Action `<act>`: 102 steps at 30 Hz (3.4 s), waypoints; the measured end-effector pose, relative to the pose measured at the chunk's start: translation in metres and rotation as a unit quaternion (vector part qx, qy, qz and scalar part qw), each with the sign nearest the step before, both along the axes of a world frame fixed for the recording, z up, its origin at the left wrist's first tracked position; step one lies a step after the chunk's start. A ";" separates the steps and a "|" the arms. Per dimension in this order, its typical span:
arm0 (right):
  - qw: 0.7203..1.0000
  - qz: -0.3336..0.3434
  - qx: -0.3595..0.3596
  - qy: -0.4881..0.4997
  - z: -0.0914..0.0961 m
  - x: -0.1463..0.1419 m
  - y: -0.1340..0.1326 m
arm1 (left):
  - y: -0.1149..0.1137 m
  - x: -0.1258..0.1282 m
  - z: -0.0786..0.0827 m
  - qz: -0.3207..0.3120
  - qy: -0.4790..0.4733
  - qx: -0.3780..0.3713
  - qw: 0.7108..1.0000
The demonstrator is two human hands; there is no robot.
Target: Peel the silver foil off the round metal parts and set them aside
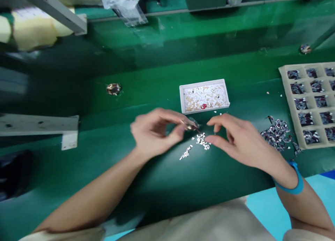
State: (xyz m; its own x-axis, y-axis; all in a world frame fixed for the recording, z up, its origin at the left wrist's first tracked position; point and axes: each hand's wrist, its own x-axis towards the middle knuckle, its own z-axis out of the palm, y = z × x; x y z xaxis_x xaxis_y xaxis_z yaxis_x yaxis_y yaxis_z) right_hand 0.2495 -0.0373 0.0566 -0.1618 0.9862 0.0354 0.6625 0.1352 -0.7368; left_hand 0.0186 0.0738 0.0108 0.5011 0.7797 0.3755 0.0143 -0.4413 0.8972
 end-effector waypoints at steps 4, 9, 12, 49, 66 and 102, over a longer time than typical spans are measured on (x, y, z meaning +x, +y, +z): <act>0.975 -0.154 0.004 -0.160 0.018 0.057 -0.009 | 0.080 -0.015 -0.013 0.244 0.028 -0.010 0.969; 0.916 -0.225 -0.168 -0.285 0.001 0.130 -0.026 | 0.155 -0.029 -0.043 0.358 0.187 -0.053 0.913; 0.914 -0.217 -0.172 -0.298 -0.017 0.144 -0.029 | 0.166 -0.035 -0.053 0.341 0.236 0.013 0.910; 0.961 -0.027 0.253 -0.110 -0.045 -0.020 0.003 | -0.020 0.007 -0.020 -0.124 -0.002 -0.136 0.983; 0.975 0.014 0.198 -0.098 -0.046 -0.021 0.000 | -0.024 0.008 -0.016 -0.119 0.047 -0.006 0.992; 0.983 0.005 0.165 -0.079 -0.047 -0.012 -0.001 | 0.129 -0.080 -0.065 0.384 0.224 0.102 0.890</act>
